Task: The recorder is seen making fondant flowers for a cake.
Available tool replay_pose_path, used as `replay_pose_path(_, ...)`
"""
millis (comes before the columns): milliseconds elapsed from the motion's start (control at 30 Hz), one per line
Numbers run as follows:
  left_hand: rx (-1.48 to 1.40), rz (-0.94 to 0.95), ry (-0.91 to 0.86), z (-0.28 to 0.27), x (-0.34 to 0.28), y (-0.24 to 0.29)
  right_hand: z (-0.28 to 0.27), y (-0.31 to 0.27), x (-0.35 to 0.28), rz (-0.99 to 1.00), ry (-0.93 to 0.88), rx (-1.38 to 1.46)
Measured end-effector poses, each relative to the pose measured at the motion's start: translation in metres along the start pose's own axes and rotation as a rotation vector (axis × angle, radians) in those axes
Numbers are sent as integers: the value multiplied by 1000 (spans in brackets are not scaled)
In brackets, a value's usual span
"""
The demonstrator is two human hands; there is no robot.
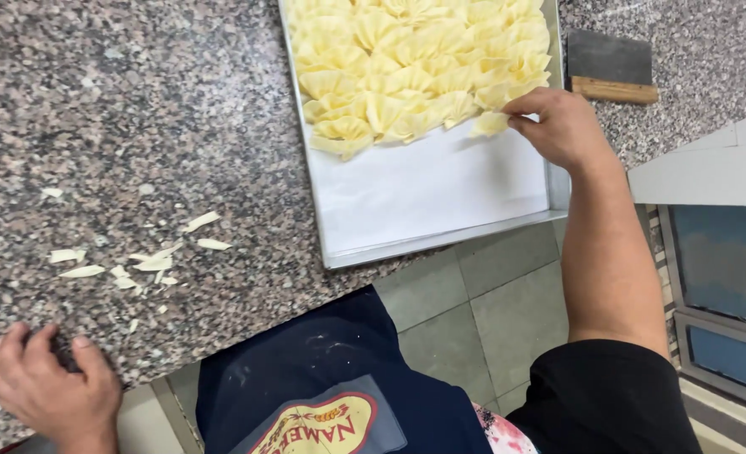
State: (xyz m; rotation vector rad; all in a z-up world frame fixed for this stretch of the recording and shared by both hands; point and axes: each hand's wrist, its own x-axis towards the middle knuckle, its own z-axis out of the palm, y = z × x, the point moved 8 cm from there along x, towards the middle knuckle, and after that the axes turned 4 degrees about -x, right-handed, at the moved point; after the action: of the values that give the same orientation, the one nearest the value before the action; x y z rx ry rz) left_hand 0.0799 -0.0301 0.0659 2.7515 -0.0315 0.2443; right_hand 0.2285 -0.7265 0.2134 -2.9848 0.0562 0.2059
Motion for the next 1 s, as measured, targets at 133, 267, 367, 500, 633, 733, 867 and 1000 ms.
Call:
replay_pose_path(133, 7, -8, 48, 2, -6, -2, 11, -11, 19, -127, -60, -17)
replay_pose_path(267, 94, -25, 42, 10, -17, -14, 12, -33, 33, -233, -47, -13)
replay_pose_path(367, 75, -95, 13, 13, -16, -19, -14, -46, 29, -298, 117, -97)
replay_pose_path(500, 55, -28, 65, 7, -6, -7, -47, -43, 7, -217, 257, -1)
replay_pose_path(633, 6, -80, 35, 10, 4, -7, -54, -96, -35, -140, 412, 85)
replay_pose_path(733, -86, -128, 62, 5, 6, -2, -4, -193, -45, -271, 249, 253)
replay_pose_path(867, -357, -57, 91, -17, 14, -17, 27, -467, -93, -802, -171, -27)
replay_pose_path(1000, -614, -75, -60, -111, -7, -121, -10, -661, -206, -1323, -118, 136)
